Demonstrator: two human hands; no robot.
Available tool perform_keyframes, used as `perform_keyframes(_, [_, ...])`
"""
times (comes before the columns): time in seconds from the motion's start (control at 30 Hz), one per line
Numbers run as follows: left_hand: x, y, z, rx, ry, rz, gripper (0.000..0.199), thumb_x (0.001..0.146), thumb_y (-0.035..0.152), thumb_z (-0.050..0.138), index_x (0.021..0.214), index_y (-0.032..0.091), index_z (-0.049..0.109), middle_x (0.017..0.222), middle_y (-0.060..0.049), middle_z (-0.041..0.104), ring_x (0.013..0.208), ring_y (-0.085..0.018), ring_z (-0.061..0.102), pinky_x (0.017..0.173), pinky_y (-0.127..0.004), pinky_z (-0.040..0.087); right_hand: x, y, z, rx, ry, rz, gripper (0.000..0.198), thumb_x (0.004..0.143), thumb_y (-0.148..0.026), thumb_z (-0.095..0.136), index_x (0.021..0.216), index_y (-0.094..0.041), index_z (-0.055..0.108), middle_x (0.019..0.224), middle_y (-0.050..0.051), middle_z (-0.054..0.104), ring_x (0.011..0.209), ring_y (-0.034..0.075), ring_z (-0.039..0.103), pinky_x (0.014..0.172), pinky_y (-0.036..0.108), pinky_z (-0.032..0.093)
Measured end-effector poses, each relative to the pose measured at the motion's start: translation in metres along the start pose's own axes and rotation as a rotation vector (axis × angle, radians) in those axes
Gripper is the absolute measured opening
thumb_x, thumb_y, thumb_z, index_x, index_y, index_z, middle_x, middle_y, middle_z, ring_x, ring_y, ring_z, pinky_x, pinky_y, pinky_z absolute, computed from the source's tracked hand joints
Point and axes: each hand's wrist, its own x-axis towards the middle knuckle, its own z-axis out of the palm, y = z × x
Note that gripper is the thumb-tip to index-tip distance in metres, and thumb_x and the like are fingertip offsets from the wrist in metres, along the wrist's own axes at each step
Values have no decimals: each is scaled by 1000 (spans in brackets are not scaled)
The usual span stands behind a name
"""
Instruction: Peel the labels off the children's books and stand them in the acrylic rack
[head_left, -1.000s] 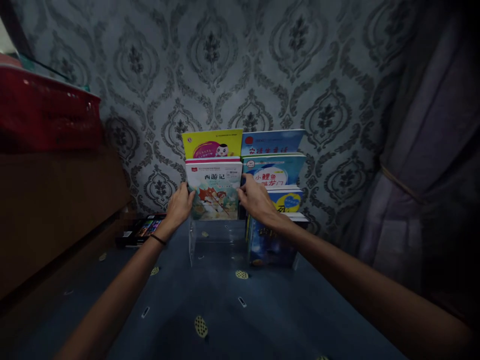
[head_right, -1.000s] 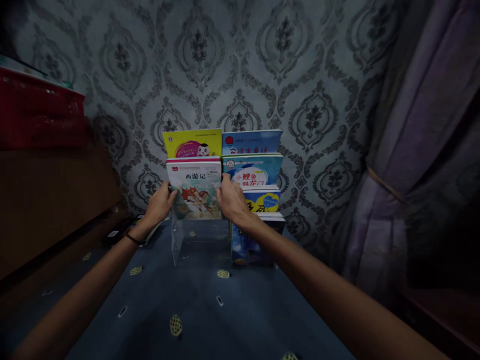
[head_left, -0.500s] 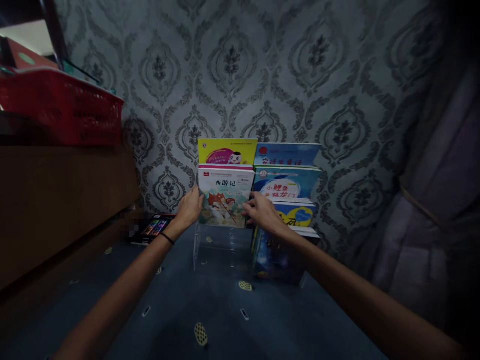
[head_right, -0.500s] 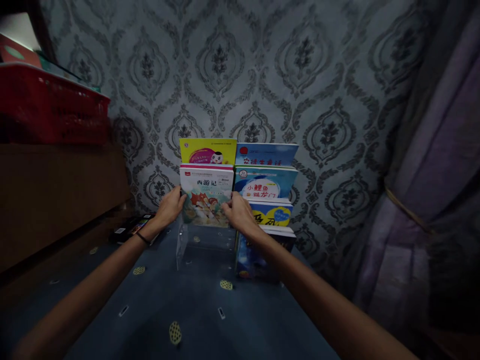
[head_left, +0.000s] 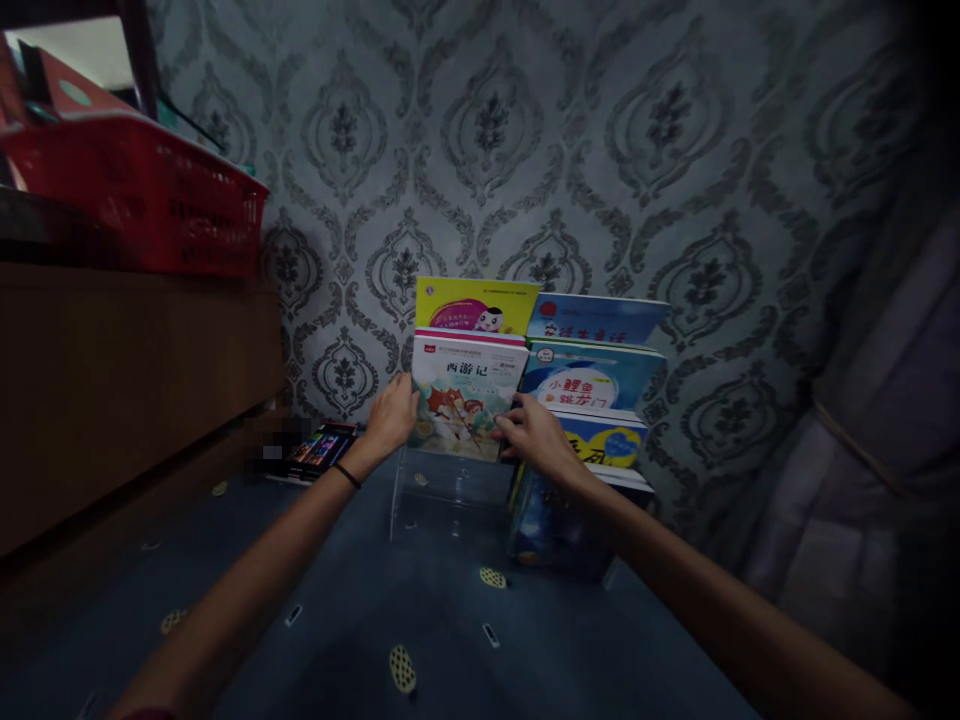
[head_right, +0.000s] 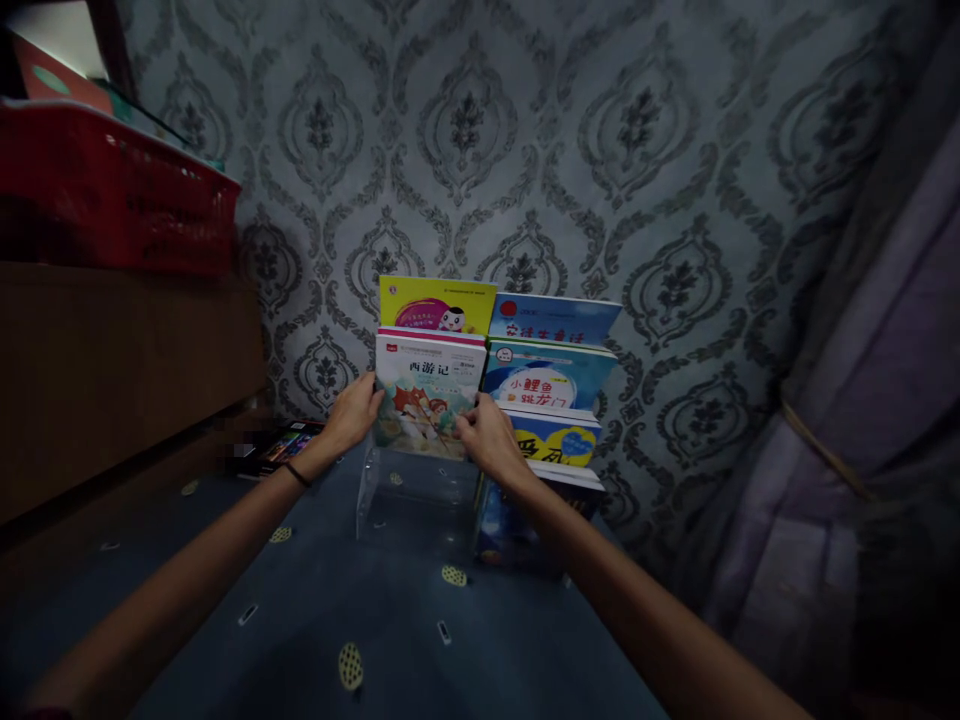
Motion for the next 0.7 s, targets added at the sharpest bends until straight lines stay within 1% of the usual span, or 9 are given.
perform_keyframes(0.1, [-7, -3, 7, -54, 11, 11, 33, 95, 15, 47, 127, 18, 54, 119, -14, 63, 115, -26, 60, 99, -38, 47, -5, -3, 5, 55, -23, 54, 52, 91, -22, 51, 140, -13, 37, 116, 19, 71, 94, 27, 76, 57, 31, 63])
perform_keyframes(0.17, [-13, -6, 12, -94, 22, 16, 38, 95, 13, 47, 132, 18, 52, 118, -13, 62, 116, -26, 58, 101, -39, 46, -8, -4, 10, 131, -11, 89, 59, 91, -24, 50, 146, -14, 29, 125, 21, 66, 99, 27, 75, 59, 33, 64])
perform_keyframes(0.27, [-21, -12, 19, -152, 36, 19, 39, 93, 13, 47, 132, 17, 54, 117, -13, 59, 117, -27, 55, 103, -40, 44, -10, -2, 16, 299, 36, 144, 66, 88, -28, 54, 147, -15, 28, 130, 22, 63, 104, 29, 74, 60, 32, 65])
perform_keyframes(0.33, [-25, -16, 22, -184, 42, 20, 38, 93, 12, 47, 129, 17, 57, 117, -14, 58, 116, -28, 53, 103, -41, 44, -11, -1, 20, 364, 66, 157, 70, 85, -32, 59, 147, -17, 30, 127, 20, 65, 104, 30, 74, 60, 32, 65])
perform_keyframes(0.5, [-26, -24, 27, -245, 39, 28, 37, 92, 9, 47, 126, 19, 58, 115, -11, 56, 113, -26, 52, 102, -39, 45, -14, -6, 27, 412, 135, 128, 82, 78, -40, 71, 147, -19, 33, 108, 12, 74, 97, 29, 76, 56, 30, 64])
perform_keyframes(0.6, [-26, -26, 28, -273, 36, 36, 38, 92, 9, 48, 127, 19, 57, 114, -10, 56, 113, -25, 52, 103, -38, 45, -15, -10, 31, 428, 173, 148, 86, 74, -40, 76, 146, -17, 35, 102, 10, 75, 92, 28, 77, 53, 26, 62])
perform_keyframes(0.7, [-25, -26, 28, -290, 35, 50, 38, 92, 9, 48, 128, 18, 56, 113, -10, 55, 113, -26, 52, 104, -39, 44, -14, -10, 31, 426, 205, 154, 84, 72, -41, 77, 144, -18, 39, 101, 10, 75, 91, 27, 76, 52, 25, 61])
